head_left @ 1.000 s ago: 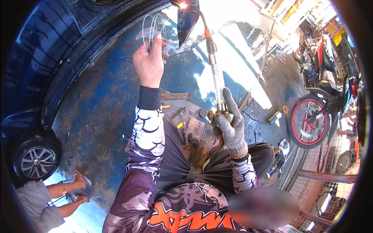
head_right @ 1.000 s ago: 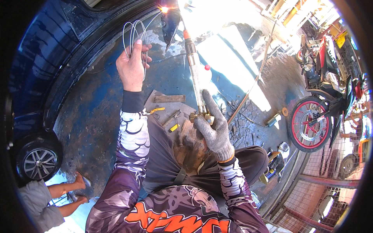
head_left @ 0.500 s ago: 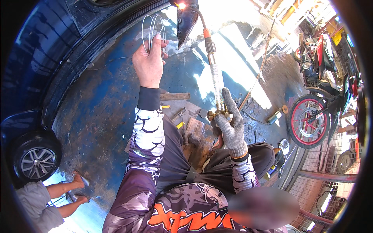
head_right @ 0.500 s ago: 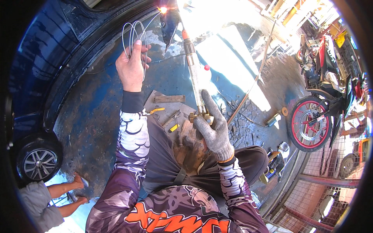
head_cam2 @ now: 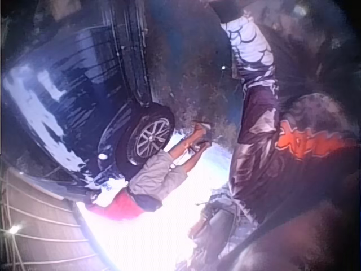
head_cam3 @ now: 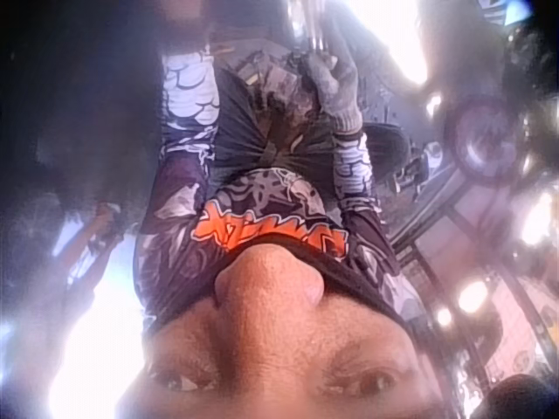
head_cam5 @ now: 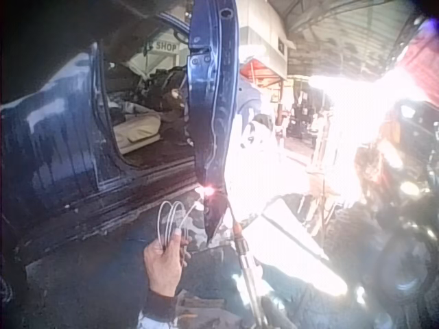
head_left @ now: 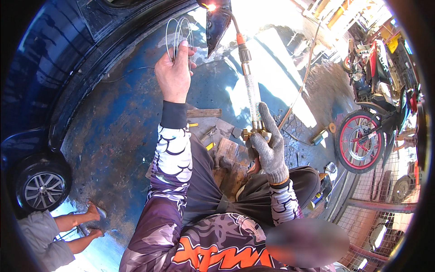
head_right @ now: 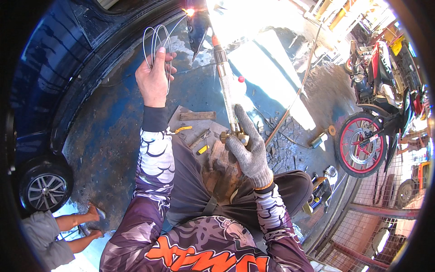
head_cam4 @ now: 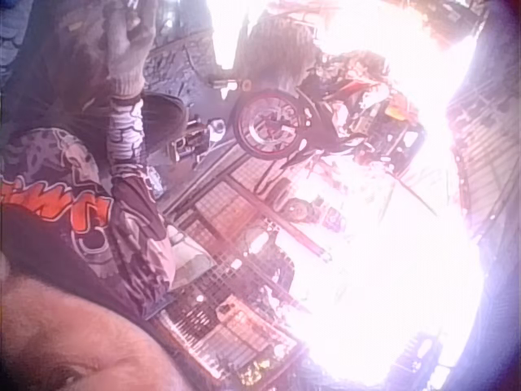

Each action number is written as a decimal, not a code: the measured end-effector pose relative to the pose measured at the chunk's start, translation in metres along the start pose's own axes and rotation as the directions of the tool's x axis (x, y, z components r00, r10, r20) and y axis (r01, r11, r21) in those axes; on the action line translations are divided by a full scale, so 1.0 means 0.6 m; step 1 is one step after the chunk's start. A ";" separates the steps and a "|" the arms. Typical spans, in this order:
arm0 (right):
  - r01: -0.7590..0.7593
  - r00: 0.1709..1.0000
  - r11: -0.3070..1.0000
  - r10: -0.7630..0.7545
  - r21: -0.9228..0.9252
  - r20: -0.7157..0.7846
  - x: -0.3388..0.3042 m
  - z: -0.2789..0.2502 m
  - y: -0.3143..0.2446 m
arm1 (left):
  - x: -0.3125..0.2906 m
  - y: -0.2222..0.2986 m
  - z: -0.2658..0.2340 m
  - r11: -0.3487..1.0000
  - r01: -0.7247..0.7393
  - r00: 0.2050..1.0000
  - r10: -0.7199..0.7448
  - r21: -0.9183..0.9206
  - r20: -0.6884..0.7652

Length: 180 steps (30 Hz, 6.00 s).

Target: The person uses a welding torch and filler wire to repair a section of a car's body panel. They repeatedly heat the metal, apply the wire, and then use a hammer to flatten and shape the welded area.

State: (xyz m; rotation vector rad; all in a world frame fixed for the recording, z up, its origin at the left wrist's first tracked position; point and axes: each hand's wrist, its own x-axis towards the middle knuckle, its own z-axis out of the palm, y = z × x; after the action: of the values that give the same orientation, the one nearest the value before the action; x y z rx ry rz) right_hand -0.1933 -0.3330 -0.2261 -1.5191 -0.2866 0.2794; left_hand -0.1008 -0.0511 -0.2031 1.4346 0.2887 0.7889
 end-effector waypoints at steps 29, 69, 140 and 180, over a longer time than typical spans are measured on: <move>0.002 1.000 1.000 -0.002 -0.017 0.006 0.001 -0.002 -0.002 | -0.002 0.002 0.003 1.000 -0.004 1.000 0.004 0.009 -0.013; 0.018 1.000 0.999 -0.019 -0.027 -0.010 0.000 0.001 -0.002 | 0.001 -0.003 0.003 1.000 -0.012 1.000 0.012 0.015 -0.022; -0.161 0.987 0.846 0.122 -0.508 -0.108 -0.082 0.016 -0.283 | -0.124 -0.033 0.027 0.643 0.368 0.895 -0.442 -0.672 0.067; -0.212 0.977 0.669 0.159 -0.712 -0.142 -0.035 0.037 -0.303 | -0.129 -0.041 0.037 0.631 0.412 0.877 -0.469 -0.658 0.099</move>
State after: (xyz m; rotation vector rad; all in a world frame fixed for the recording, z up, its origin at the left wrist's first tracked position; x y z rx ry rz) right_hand -0.2203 -0.3256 -0.0439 -2.3630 -0.1898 0.2896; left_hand -0.1351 -0.1162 -0.2443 0.5996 0.3602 0.4592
